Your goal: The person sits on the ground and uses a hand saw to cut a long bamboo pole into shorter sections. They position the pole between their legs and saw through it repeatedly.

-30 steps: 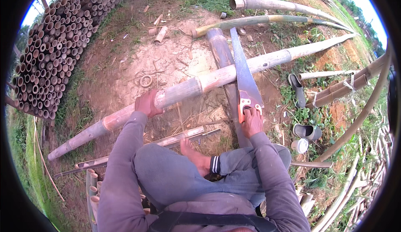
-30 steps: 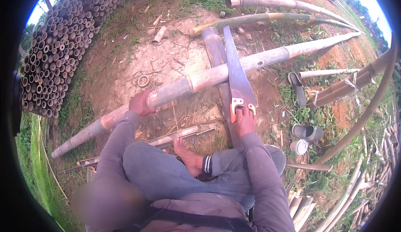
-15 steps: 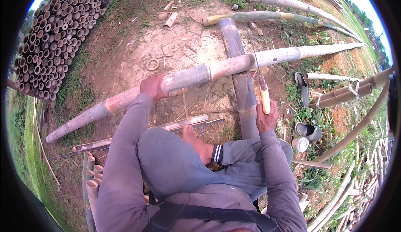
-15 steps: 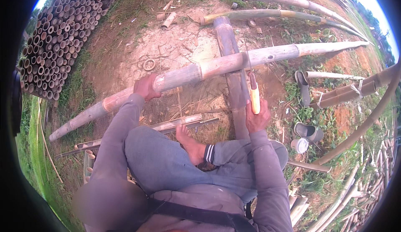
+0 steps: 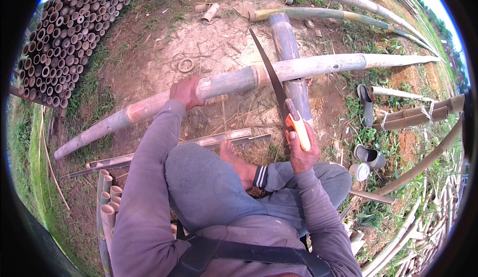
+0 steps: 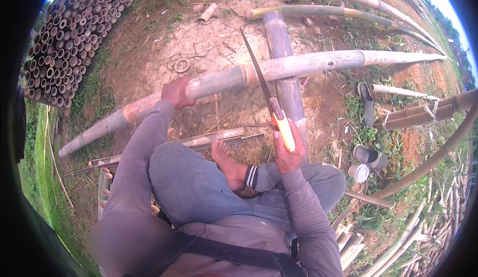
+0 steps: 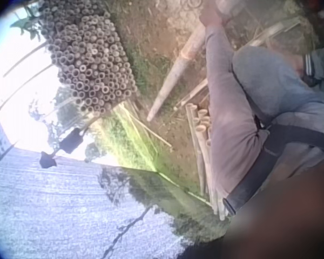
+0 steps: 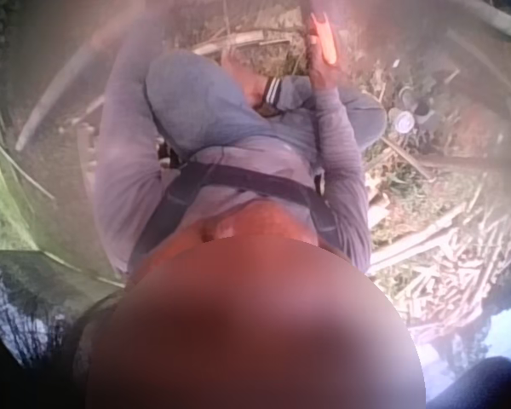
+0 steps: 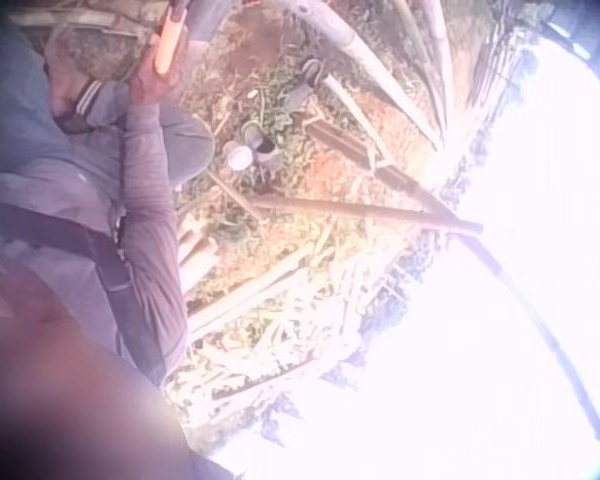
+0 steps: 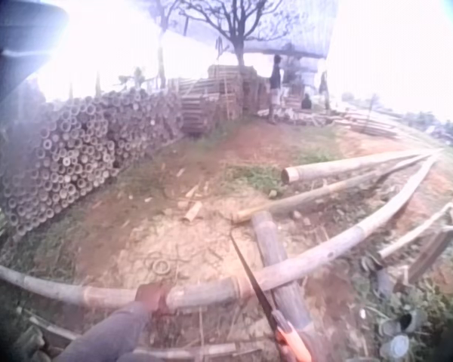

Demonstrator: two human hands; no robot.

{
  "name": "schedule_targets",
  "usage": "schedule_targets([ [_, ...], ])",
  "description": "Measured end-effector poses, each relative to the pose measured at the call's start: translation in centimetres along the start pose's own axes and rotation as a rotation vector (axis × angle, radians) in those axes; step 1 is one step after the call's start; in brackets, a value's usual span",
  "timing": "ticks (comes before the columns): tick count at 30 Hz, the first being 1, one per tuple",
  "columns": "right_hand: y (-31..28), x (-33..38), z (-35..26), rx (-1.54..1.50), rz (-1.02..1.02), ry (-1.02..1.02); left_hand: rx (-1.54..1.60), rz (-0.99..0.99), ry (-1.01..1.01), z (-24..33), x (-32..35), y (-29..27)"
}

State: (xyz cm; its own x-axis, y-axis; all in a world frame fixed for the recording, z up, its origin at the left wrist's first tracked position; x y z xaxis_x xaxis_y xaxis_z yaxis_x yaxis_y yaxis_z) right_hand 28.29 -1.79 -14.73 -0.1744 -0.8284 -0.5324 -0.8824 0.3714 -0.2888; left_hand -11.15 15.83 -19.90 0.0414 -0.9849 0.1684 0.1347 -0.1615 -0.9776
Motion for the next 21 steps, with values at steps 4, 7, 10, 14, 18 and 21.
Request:
schedule_targets([
  [4,0.2,0.9,1.4,-0.178,0.05,0.181,0.012,-0.023,-0.008,0.0,0.1,0.0],
  [7,0.2,1.0,1.2,-0.116,0.039,0.163,0.013,-0.074,-0.029,0.0,0.0,0.2],
  [10,0.3,0.7,0.4,-0.028,-0.01,0.06,0.006,-0.048,-0.024,0.1,0.0,-0.2],
  [14,0.2,0.6,0.1,-0.013,-0.034,0.035,0.01,-0.05,-0.029,0.0,0.0,0.0],
  [18,0.4,0.8,0.4,-0.085,-0.023,0.109,0.013,-0.032,-0.026,0.0,0.0,0.0],
  [21,0.6,1.0,0.7,-0.133,-0.011,0.146,0.018,-0.053,-0.024,0.1,0.1,-0.2],
])
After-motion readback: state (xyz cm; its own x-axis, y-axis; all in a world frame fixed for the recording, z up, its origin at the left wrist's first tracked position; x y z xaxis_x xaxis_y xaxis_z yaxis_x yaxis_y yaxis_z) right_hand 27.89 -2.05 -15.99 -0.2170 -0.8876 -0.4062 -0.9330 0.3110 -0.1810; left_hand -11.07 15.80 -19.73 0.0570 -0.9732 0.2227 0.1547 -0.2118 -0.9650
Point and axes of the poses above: each hand's wrist, its own x-axis away from the middle knuckle, its own y-axis out of the palm, z = x × y, the point moved 8 cm from there along -x, towards the middle knuckle, and after that the axes turned 8 degrees about -y, right-handed, at the moved point
